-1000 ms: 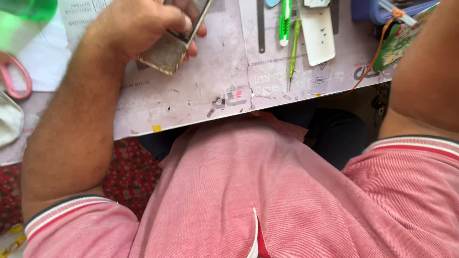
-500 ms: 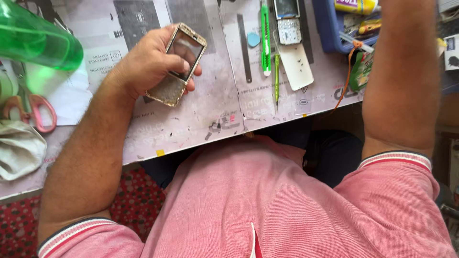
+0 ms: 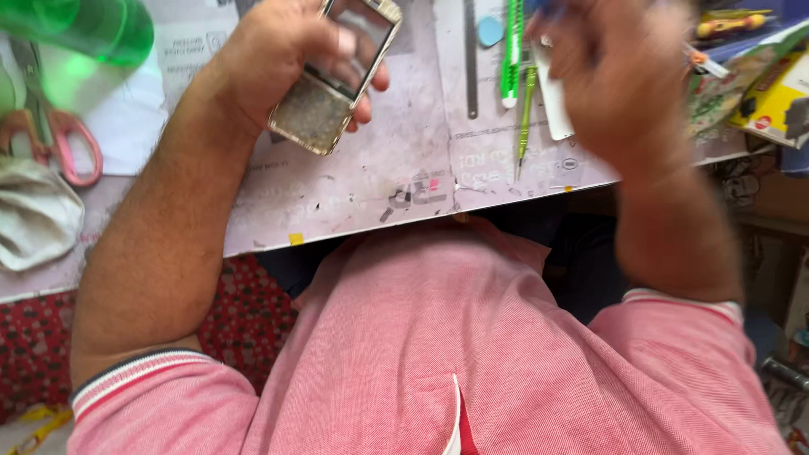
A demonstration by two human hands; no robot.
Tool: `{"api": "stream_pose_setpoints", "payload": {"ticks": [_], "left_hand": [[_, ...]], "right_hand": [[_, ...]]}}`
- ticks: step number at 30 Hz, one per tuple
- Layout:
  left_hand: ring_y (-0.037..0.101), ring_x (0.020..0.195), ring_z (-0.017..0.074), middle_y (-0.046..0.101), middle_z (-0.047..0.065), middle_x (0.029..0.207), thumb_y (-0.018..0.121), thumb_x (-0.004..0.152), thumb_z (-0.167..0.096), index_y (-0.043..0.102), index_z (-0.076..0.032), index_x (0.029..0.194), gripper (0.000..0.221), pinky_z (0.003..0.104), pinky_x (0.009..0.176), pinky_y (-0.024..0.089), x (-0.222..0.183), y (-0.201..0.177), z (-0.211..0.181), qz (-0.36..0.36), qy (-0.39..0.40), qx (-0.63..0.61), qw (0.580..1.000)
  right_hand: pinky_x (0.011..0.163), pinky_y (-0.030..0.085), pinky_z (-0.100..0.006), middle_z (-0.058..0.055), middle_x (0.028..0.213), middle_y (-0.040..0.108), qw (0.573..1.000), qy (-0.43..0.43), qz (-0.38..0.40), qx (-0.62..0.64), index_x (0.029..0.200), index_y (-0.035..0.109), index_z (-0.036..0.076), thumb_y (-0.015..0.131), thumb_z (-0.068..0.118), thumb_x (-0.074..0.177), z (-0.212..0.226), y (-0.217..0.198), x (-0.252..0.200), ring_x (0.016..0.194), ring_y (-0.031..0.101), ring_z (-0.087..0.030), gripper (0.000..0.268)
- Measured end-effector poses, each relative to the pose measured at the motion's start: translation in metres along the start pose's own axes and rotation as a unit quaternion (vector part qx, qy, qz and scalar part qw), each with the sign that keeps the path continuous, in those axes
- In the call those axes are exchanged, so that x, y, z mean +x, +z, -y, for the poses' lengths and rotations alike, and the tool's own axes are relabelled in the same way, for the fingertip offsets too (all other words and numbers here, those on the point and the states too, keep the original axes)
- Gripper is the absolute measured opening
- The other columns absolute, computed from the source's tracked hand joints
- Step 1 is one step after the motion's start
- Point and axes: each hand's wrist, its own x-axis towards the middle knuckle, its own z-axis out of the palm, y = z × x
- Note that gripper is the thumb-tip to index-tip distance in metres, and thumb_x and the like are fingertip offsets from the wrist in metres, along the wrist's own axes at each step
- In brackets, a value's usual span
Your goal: The person disassembles a mobile phone using a scraper and a small tool, removes the internal battery and motherboard, and then cleans the inside of the phone housing with a brush.
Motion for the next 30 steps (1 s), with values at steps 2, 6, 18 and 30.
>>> {"api": "stream_pose_setpoints", "payload": {"ticks": [2,6,18,30], "left_hand": [[0.075,0.073,0.0277,0.072,0.023,0.105,0.049,0.105,-0.029,0.057,0.004,0.129,0.041,0.040,0.063,0.066,0.004,-0.006,0.007,0.037,0.016,-0.046,0.998],[0.075,0.083,0.0286,0.068,0.022,0.120,0.039,0.112,-0.055,0.055,0.003,0.139,0.066,0.039,0.066,0.064,0.006,-0.011,0.024,0.064,0.082,-0.004,0.995],[0.075,0.084,0.0242,0.069,0.019,0.127,0.038,0.109,-0.065,0.055,0.001,0.138,0.075,0.033,0.063,0.063,0.003,-0.014,0.020,0.079,0.105,0.036,0.991],[0.075,0.077,0.0244,0.067,0.016,0.123,0.037,0.107,-0.066,0.056,0.002,0.134,0.076,0.033,0.058,0.062,0.005,-0.006,0.018,0.057,0.066,0.053,0.995]], "right_hand": [[0.072,0.054,-0.037,-0.007,0.101,0.070,0.999,-0.043,-0.013,0.004,0.133,0.059,0.005,0.062,0.005,0.115,0.014,0.030,-0.017,0.084,0.070,-0.022,0.018],[0.062,0.051,-0.036,-0.008,0.098,0.071,0.987,-0.124,-0.042,-0.093,0.129,0.068,0.008,0.076,0.005,0.110,0.010,0.066,-0.029,0.078,0.068,-0.022,0.021],[0.068,0.056,-0.035,-0.012,0.099,0.070,0.986,-0.157,-0.059,-0.005,0.114,0.071,0.001,0.064,-0.006,0.106,0.007,0.072,-0.025,0.085,0.069,-0.024,0.013],[0.066,0.054,-0.034,-0.011,0.096,0.069,0.994,-0.103,-0.043,0.023,0.118,0.071,0.000,0.067,-0.009,0.105,0.010,0.059,-0.018,0.080,0.068,-0.020,0.016]]}}
